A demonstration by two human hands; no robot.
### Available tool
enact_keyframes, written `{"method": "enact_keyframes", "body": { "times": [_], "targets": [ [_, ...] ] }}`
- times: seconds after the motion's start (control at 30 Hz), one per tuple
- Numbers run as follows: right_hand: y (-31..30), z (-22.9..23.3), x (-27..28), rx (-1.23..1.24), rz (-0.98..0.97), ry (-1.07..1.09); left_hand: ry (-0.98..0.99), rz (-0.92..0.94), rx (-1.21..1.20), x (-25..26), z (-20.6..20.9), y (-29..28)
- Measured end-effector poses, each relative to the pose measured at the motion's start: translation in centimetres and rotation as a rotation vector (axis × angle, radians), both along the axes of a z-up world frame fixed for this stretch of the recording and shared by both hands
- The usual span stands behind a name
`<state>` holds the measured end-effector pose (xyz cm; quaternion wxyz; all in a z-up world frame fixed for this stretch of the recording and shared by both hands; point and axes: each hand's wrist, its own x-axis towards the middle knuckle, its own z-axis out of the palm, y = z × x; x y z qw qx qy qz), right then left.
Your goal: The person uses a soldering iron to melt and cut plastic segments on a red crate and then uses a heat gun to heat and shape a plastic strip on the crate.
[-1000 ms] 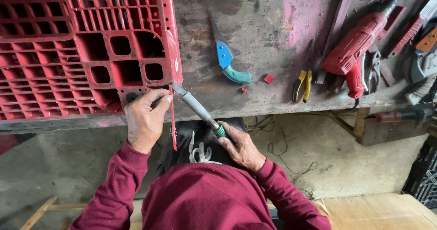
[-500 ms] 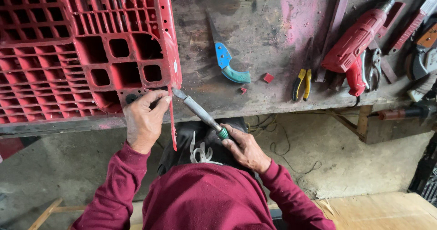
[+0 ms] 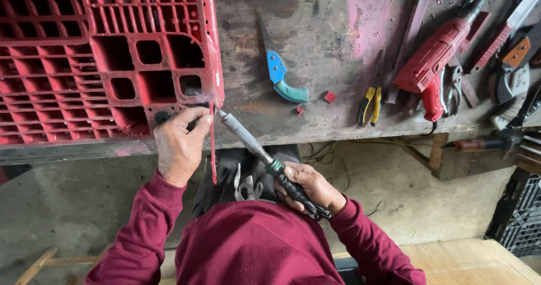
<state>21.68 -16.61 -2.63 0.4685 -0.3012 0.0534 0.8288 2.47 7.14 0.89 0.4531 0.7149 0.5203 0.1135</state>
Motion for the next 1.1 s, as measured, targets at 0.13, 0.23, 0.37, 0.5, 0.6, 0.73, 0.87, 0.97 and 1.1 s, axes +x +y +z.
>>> {"method": "enact_keyframes", "body": {
  "times": [0.13,0.23,0.37,0.5,0.6,0.73,0.87,0.97,1.1],
  "targets": [
    [0.7,1.4,0.3,-0.098,0.065,-0.089,-0.03,0.004,-0.014,-0.2,-0.1,0.0],
    [1.1,1.9,0.6,-0.081,0.09,-0.123,-0.037,-0.017,0.011,-0.2,-0.3,0.2],
    [0.8,1.8,0.8,-0.057,0.162,-0.227,-0.04,-0.043,0.047,-0.3,-0.3,0.3],
    [-0.1,1.3,0.2,-0.064,0.256,-0.444,-0.028,-0.026,0.029,-0.2,-0.2,0.2],
    [-0.8,0.8,-0.4,0.116,0.268,-0.712,0.003,0.003,-0.014,-0.1,-0.2,0.1],
    [-1.0,1.1,-1.2,0.22,0.239,-1.01,-0.001,-0.002,0.002,-0.1,-0.2,0.0],
    [0.6,2.1,-0.9,0.218,0.335,-1.185,0.005,-0.002,-0.015,-0.1,-0.2,0.1],
    [1.9,3.2,-0.3,0.271,0.347,-1.268,-0.029,0.001,-0.008,-0.1,-0.2,0.1],
    [3.0,4.5,1.0,0.386,0.353,-1.473,-0.087,0.005,0.041,-0.2,-0.3,-0.1]
  ]
}}
